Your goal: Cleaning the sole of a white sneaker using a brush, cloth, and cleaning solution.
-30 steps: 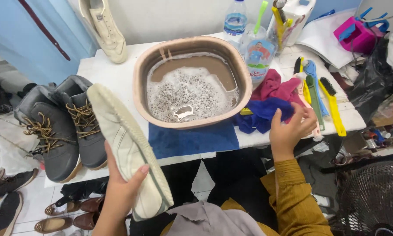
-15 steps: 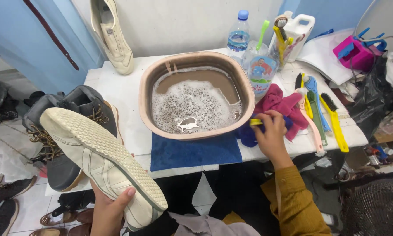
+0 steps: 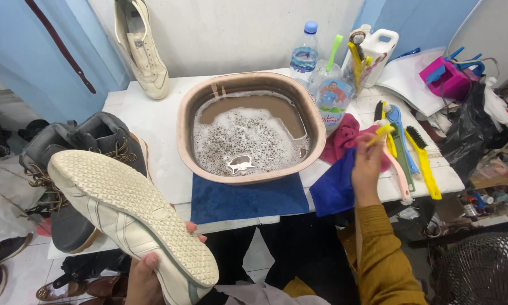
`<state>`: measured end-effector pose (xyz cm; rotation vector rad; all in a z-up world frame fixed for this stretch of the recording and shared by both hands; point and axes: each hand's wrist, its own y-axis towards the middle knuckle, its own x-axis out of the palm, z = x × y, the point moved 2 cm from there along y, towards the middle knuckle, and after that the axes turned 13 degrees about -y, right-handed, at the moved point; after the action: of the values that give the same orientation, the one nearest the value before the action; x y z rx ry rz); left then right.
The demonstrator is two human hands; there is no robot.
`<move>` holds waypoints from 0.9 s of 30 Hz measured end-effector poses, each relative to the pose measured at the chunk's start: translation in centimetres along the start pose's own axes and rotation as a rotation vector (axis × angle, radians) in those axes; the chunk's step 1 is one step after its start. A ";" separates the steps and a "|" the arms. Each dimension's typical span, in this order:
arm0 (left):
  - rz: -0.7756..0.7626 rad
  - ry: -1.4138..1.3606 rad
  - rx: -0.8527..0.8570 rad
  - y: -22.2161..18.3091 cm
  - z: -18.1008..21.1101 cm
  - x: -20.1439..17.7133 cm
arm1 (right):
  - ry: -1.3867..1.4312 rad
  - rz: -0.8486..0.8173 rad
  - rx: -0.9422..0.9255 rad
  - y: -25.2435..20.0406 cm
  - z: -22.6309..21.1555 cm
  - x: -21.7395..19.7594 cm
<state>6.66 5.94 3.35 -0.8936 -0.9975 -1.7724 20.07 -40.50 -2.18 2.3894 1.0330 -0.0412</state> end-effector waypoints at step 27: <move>-0.006 0.728 -0.259 21.9 0.0 2.9 | -0.657 -0.242 -0.181 13.5 -9.4 -0.9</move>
<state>25.86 -1.27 11.47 -0.3256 -0.3037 -2.0312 27.02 -44.25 12.33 1.8654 0.9365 -0.7336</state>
